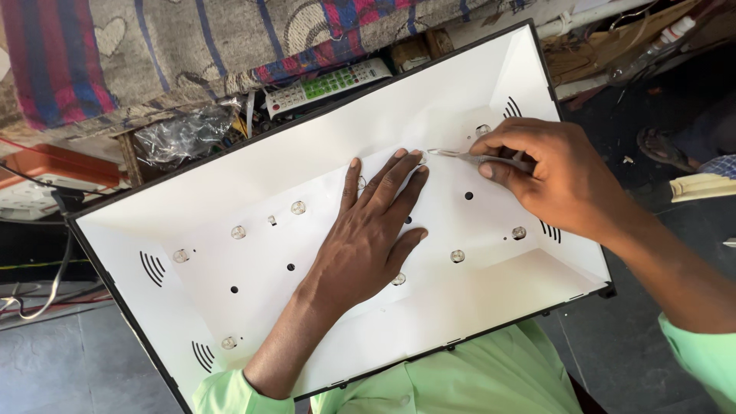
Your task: The person uses a small metal tool to carefully insert and secure multiple small light bulbs into pre-drilled holes on the interior surface of a white rectangular box. The person works methodically from one side to the other, ensuring each bulb is seated correctly.
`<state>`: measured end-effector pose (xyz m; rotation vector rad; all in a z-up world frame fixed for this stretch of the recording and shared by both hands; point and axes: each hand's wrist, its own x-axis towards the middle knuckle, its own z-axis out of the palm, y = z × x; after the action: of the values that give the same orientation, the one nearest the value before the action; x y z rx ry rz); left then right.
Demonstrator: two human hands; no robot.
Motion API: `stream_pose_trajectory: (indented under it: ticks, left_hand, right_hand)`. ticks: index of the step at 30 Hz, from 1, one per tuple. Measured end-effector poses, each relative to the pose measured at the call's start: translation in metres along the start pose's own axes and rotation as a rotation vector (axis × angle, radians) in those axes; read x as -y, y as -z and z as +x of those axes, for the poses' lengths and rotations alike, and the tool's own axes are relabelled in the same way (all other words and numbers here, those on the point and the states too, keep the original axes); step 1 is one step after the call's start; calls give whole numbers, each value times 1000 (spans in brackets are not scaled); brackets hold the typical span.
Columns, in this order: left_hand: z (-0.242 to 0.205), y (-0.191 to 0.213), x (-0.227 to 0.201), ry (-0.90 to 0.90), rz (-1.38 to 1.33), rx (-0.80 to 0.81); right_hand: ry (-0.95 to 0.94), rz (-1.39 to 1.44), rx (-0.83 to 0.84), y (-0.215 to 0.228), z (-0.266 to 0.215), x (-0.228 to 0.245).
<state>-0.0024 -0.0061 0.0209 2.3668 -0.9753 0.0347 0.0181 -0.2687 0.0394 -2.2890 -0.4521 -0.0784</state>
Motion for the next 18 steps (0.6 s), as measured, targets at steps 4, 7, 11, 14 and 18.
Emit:
stream_pose_trajectory:
  ticks: [4, 7, 11, 14, 18]
  left_hand:
    - [0, -2, 3, 4, -12, 8]
    - [-1, -3, 3, -2, -10, 7]
    - [-1, -3, 3, -3, -3, 6]
    - [-1, -3, 3, 0, -6, 12]
    - [-1, -3, 4, -6, 1, 2]
  right_hand:
    - [25, 0, -13, -2, -2, -4]
    - [9, 13, -14, -2, -1, -6]
    - [-30, 41, -6, -1, 2, -3]
    - [46, -37, -18, 1, 5, 4]
    - [115, -237, 14, 8, 7, 14]
